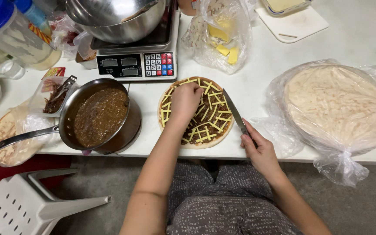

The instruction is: The person places thin cheese strips onto a pizza base already covered with a brown spread. They use a knife to cut the cheese into smaller pieces and arrange them in a crisscross pattern across the surface.

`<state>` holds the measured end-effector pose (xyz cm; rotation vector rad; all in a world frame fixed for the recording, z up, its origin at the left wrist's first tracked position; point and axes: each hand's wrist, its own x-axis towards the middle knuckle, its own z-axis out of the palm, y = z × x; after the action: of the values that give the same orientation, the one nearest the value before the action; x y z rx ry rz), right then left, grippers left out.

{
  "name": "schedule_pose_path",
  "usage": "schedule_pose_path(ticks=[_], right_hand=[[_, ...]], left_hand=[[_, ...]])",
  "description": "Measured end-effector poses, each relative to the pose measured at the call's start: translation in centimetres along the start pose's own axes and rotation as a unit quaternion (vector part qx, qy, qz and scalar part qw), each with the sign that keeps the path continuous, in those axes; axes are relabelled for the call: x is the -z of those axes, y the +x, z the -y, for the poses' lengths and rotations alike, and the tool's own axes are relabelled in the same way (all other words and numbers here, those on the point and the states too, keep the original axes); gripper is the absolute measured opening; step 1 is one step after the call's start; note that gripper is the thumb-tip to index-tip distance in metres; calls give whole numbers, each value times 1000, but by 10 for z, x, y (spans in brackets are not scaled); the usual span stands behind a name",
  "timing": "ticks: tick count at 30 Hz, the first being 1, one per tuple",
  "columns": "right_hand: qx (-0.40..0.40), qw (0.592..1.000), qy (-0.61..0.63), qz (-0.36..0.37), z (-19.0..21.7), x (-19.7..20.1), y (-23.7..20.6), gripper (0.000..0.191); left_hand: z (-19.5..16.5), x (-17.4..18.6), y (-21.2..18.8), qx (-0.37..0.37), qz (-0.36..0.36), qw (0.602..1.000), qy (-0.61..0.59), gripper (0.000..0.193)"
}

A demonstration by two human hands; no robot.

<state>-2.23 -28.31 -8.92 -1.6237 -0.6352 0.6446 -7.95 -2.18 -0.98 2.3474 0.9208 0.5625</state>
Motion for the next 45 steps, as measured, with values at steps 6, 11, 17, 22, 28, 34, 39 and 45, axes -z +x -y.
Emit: schedule_pose_path(ticks=[6, 11, 17, 22, 28, 34, 39, 45], right_hand=[[-59, 972, 193, 121, 4, 5, -3, 54], [-89, 938, 261, 209, 10, -9, -4, 54], [-113, 933, 265, 215, 10, -13, -2, 54], [-124, 947, 254, 153, 3, 6, 3, 54], [-91, 966, 241, 26, -1, 31, 9, 51], [-75, 957, 278, 27, -2, 35, 11, 51], [-77, 958, 274, 25, -7, 37, 14, 51], [-58, 966, 251, 9, -17, 32, 15, 52]], left_hand=[[0, 14, -44, 121, 157, 865, -461, 31], [23, 2, -76, 119, 168, 721, -662, 30], [44, -6, -76, 136, 138, 723, -663, 17], [37, -5, -47, 89, 151, 861, -477, 19], [19, -12, -10, -225, 85, 971, 10, 14], [13, -34, 6, -278, 114, 944, 138, 25], [15, -37, 12, -274, 89, 947, 145, 22], [1, -37, 52, -294, -2, 953, 70, 20]])
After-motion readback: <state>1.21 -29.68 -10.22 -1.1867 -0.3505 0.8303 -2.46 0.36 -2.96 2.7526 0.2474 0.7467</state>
